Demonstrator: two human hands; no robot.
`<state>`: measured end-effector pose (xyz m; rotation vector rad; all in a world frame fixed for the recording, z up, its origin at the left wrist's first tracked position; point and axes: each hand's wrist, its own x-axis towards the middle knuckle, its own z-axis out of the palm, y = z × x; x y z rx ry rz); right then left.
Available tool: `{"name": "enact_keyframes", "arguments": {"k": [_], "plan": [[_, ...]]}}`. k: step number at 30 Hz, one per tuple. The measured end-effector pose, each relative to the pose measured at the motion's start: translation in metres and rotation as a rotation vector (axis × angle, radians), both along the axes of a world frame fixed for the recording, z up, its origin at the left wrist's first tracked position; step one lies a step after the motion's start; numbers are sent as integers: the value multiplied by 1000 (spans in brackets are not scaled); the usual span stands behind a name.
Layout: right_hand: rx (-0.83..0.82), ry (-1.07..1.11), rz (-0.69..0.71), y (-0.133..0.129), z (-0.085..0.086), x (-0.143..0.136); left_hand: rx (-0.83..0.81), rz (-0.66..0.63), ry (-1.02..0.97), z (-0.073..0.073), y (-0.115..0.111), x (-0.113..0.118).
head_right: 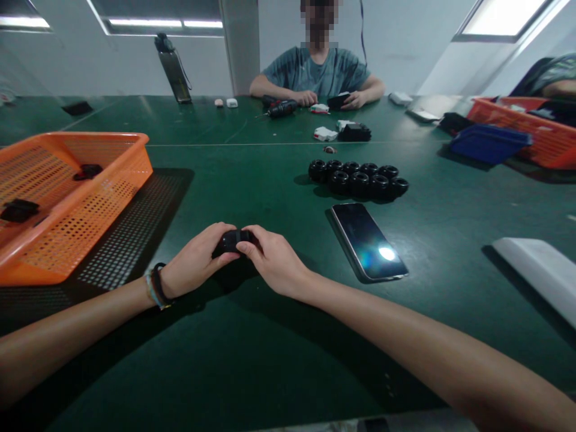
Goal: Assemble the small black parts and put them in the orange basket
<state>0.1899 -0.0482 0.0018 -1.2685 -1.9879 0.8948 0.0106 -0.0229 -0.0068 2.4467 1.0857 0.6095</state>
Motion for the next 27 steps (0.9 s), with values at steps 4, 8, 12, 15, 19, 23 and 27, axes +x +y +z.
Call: {"name": "enact_keyframes", "arguments": {"k": [4, 8, 12, 15, 19, 23, 27], "plan": [[181, -85, 51, 8, -8, 6, -120, -21, -61, 3, 2, 1], [497, -93, 141, 13, -17, 12, -264, -104, -146, 6, 5, -2], [645, -100, 149, 13, -19, 11, -340, -162, -164, 6, 6, -4], [663, -75, 120, 11, -19, 9, -383, -146, -188, 6, 3, -2], [608, -26, 46, 6, -21, 5, -383, -81, -212, 6, -3, 2], [437, 13, -3, -1, -18, 1, -328, -56, -242, 5, -7, 3], [201, 74, -47, -7, -9, -3, -219, -22, -188, 3, -8, 3]]}}
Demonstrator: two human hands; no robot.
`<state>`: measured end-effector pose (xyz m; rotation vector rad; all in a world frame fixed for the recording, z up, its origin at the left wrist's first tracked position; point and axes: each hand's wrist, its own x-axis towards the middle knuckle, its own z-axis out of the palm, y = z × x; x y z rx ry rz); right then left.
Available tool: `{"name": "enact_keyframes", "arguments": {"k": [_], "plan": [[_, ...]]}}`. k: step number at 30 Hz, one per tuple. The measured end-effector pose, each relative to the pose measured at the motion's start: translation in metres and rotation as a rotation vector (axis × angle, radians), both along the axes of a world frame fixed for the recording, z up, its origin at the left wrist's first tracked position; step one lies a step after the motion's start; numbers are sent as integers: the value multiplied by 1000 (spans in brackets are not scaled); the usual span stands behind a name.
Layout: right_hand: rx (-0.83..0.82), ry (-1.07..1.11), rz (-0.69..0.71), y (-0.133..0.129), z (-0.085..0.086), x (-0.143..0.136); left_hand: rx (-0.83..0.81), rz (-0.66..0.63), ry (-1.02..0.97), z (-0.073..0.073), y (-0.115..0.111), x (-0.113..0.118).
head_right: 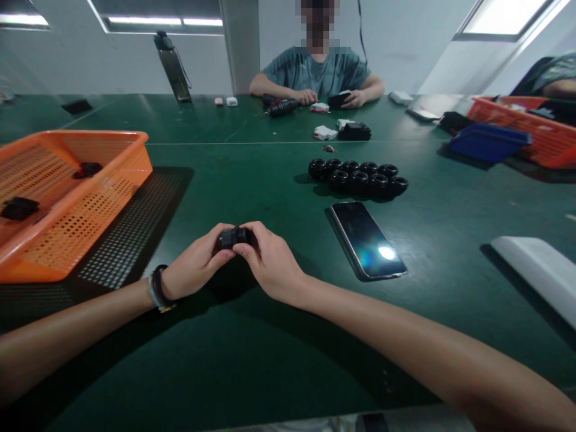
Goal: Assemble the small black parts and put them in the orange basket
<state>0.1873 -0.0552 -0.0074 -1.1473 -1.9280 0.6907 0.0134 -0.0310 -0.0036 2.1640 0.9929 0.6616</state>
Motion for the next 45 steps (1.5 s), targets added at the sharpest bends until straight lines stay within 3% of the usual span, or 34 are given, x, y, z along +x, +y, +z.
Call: {"name": "enact_keyframes", "arguments": {"k": [8, 15, 21, 25, 29, 32, 36, 41, 45], "plan": [[-223, 97, -21, -4, 7, -4, 239, 20, 77, -4, 5, -1], [-233, 9, 37, 8, 6, 2, 141, 44, 115, -1, 8, 2], [-178, -26, 91, 20, 3, 9, 237, 64, -21, -5, 11, -4], [-203, -20, 98, 24, 4, 11, 168, 6, -196, -11, 14, -6], [-134, -134, 15, 28, 7, 14, 147, -48, -269, -11, 12, -5], [-29, -198, -129, 40, 7, 23, 188, -79, -240, -8, 8, -4], [46, -259, -380, 64, 7, 48, 208, -95, -167, -5, 6, -2], [90, -329, -551, 89, 13, 85, 184, -88, -107, -4, 6, 0], [168, -430, -657, 99, 7, 106, 180, -106, -79, -7, 6, 0]]}}
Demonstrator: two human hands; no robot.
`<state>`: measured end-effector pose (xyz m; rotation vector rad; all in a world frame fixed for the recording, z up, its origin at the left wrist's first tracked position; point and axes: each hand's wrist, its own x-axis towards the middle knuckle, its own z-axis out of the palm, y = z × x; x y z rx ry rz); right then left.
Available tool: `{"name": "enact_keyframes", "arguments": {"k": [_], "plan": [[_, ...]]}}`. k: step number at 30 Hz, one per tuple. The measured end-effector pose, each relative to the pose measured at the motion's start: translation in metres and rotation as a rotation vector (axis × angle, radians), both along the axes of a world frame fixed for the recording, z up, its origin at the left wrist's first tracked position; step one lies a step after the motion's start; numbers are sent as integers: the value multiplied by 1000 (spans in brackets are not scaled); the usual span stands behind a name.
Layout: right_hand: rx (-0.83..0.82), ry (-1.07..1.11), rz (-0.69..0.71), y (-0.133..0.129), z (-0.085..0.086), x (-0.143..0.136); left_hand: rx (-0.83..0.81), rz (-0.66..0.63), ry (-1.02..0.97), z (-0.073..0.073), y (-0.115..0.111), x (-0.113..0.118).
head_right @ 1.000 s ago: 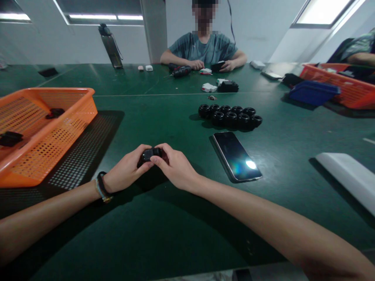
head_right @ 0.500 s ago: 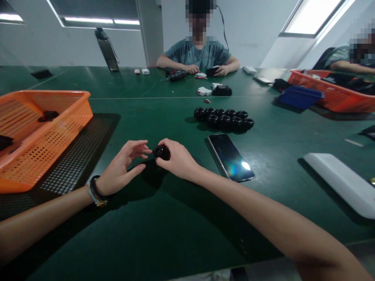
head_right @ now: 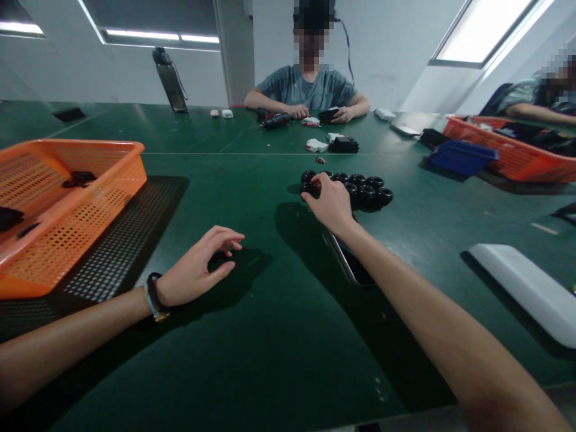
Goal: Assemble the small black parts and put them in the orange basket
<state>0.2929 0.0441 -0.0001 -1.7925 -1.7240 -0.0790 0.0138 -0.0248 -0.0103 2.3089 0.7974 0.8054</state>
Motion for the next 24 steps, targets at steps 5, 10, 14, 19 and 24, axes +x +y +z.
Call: {"name": "enact_keyframes", "arguments": {"k": [5, 10, 14, 19, 24], "plan": [[1, -207, -39, 3, -7, 5, 20, -24, 34, 0, 0, 1], [25, -328, -74, 3, -4, 2, 44, -42, 71, 0, 0, 0], [-5, -294, -129, 6, -6, 7, 44, -49, 84, 0, -1, 0], [6, -315, -157, 6, -10, 12, 31, -54, 135, 1, -2, 0], [47, -370, -135, 5, -13, 14, 50, -56, 172, 0, -2, 0]]}}
